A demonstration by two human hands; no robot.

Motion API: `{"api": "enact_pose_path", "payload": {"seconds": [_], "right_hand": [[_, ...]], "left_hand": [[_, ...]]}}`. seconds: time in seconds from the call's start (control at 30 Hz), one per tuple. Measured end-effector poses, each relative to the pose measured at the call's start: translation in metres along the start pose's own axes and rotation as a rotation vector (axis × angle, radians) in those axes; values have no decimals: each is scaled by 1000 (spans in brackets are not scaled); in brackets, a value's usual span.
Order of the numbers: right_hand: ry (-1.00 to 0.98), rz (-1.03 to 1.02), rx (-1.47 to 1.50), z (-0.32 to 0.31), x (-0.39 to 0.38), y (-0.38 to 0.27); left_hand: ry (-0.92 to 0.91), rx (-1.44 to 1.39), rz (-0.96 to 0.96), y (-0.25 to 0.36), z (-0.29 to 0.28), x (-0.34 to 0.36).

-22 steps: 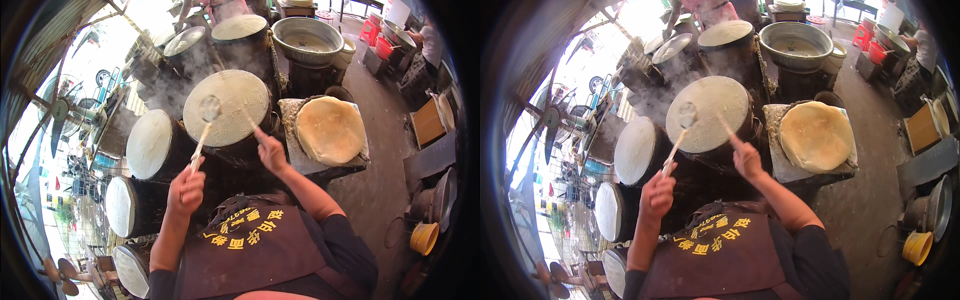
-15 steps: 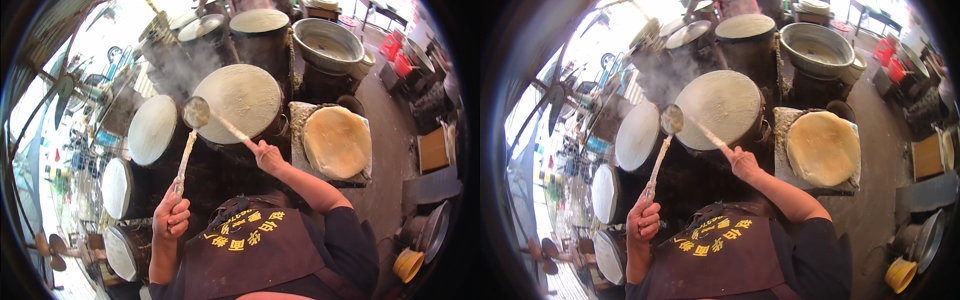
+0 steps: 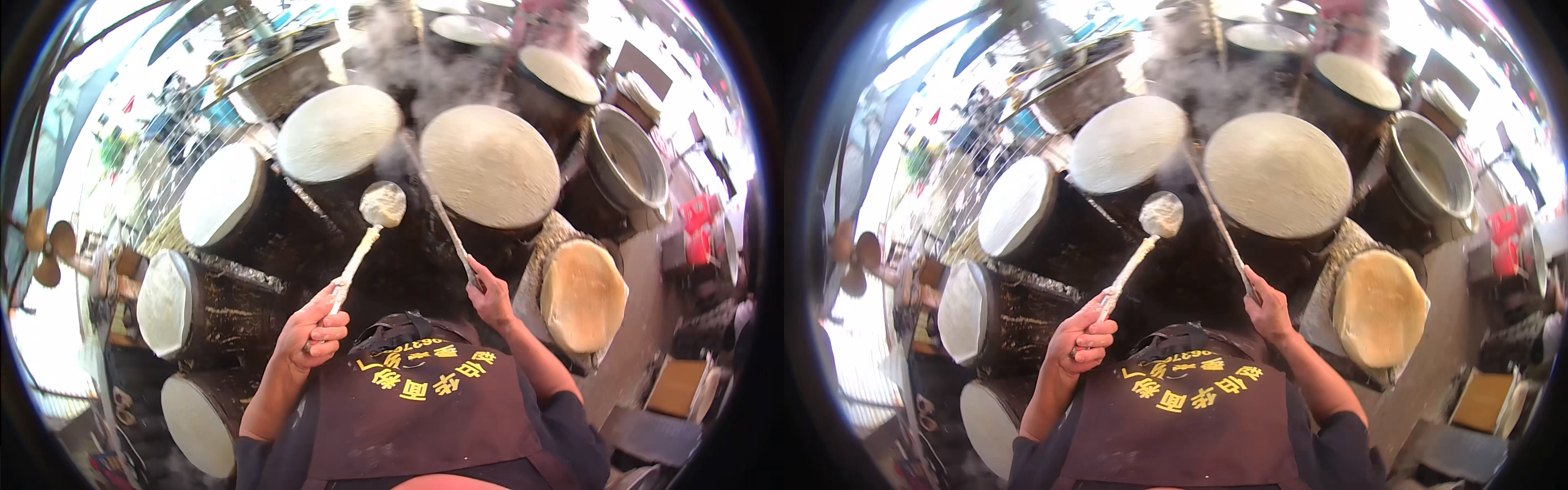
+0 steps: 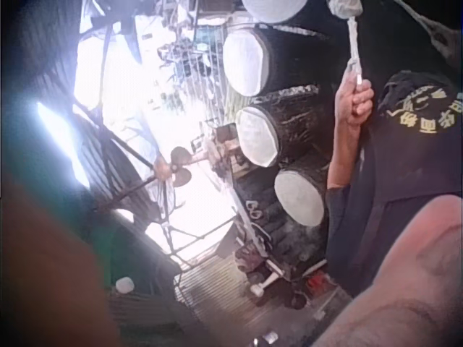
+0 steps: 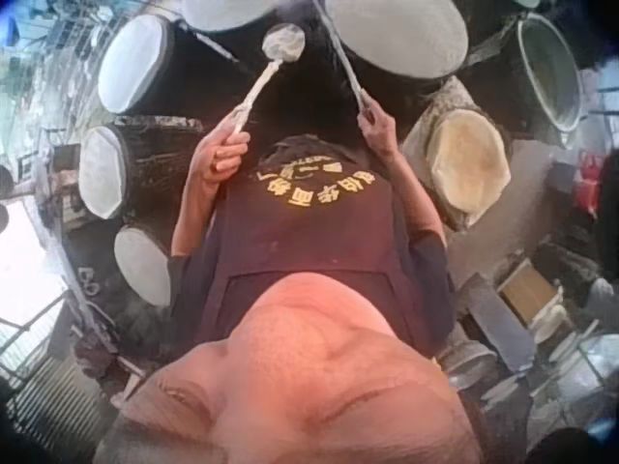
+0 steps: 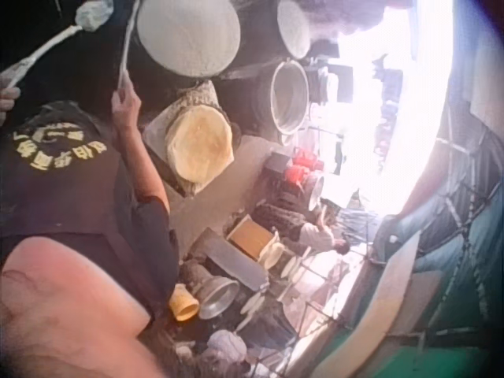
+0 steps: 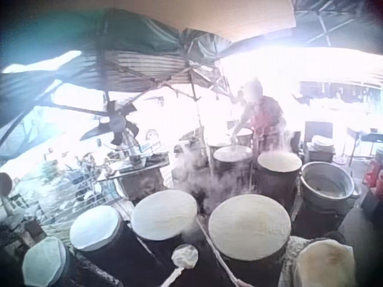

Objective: The person ladles liquid batter onto hot vertical cylindrical surfaces, spreads it into thin sheets, and peels the cooked sheets off to stack them. The process is repeated continuously across multiple cooking surfaces.

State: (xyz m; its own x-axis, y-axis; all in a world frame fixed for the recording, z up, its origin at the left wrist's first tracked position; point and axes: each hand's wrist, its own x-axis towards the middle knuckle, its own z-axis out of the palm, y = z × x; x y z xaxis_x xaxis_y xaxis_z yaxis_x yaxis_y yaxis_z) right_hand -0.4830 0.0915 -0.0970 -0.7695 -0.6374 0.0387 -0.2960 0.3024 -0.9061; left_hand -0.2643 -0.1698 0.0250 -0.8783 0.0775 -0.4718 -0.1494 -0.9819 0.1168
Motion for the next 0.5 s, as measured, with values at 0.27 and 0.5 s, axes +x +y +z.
{"api": "enact_pose_path", "payload": {"seconds": [0.27,0.5], "right_hand": [[-445,-534,-168,109,26,-119],[-824,-1000,-191,231,20,-206]], "left_hand": [[59,28,82,20,-56,-64],[188,14,282,23,-103,-141]]}}
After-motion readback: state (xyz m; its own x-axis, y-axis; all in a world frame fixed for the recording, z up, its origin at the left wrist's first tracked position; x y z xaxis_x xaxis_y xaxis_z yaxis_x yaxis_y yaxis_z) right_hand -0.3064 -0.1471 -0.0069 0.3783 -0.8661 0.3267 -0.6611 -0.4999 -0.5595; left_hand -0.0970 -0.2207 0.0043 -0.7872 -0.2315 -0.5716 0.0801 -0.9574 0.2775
